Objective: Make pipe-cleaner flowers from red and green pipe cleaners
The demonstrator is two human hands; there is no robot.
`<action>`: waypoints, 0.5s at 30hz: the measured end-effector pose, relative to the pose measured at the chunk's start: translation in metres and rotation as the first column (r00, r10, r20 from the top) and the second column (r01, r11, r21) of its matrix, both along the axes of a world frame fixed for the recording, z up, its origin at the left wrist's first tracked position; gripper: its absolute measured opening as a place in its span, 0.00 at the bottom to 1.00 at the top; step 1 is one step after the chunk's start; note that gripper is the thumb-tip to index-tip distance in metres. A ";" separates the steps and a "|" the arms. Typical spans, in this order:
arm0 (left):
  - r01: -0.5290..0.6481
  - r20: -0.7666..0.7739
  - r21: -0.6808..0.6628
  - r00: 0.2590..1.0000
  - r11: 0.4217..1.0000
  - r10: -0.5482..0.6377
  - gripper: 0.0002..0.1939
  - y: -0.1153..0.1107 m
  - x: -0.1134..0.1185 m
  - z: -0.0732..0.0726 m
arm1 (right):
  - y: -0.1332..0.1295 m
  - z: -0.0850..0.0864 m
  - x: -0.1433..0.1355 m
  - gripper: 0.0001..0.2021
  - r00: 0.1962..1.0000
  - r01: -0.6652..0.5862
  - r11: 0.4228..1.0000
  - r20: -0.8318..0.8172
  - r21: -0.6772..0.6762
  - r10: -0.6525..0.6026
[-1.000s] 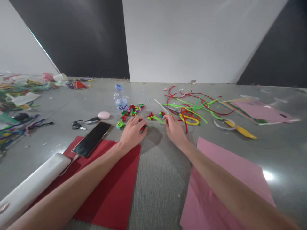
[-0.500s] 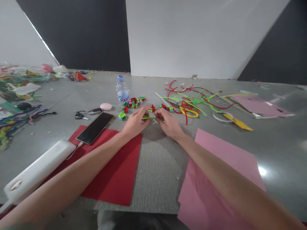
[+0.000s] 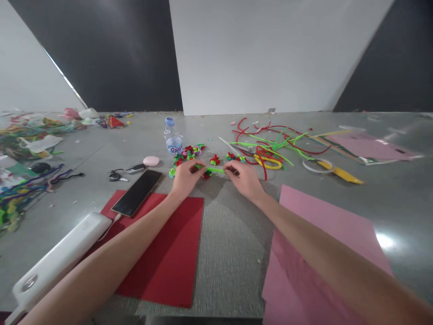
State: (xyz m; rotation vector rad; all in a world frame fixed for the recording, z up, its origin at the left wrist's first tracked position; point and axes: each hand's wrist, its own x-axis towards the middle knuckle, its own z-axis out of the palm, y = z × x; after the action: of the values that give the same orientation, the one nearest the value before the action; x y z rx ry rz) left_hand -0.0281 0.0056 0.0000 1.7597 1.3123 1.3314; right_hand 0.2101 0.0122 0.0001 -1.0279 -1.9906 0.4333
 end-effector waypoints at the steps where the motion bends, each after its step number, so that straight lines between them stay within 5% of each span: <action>1: -0.004 0.014 -0.012 1.000 1.000 0.004 0.07 0.001 -0.001 -0.001 | 0.001 0.000 0.000 0.07 1.000 0.015 1.000 -0.006 -0.009 -0.015; 15: -0.041 0.123 -0.043 0.991 0.998 0.046 0.05 0.005 -0.002 -0.001 | 0.011 -0.008 0.005 0.08 0.999 0.025 0.992 -0.038 -0.121 -0.029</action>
State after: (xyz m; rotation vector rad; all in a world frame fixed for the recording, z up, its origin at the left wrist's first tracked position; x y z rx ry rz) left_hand -0.0302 0.0106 -0.0014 1.6034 1.3064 1.4050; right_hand 0.2150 0.0234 -0.0076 -1.1106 -1.9321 0.5605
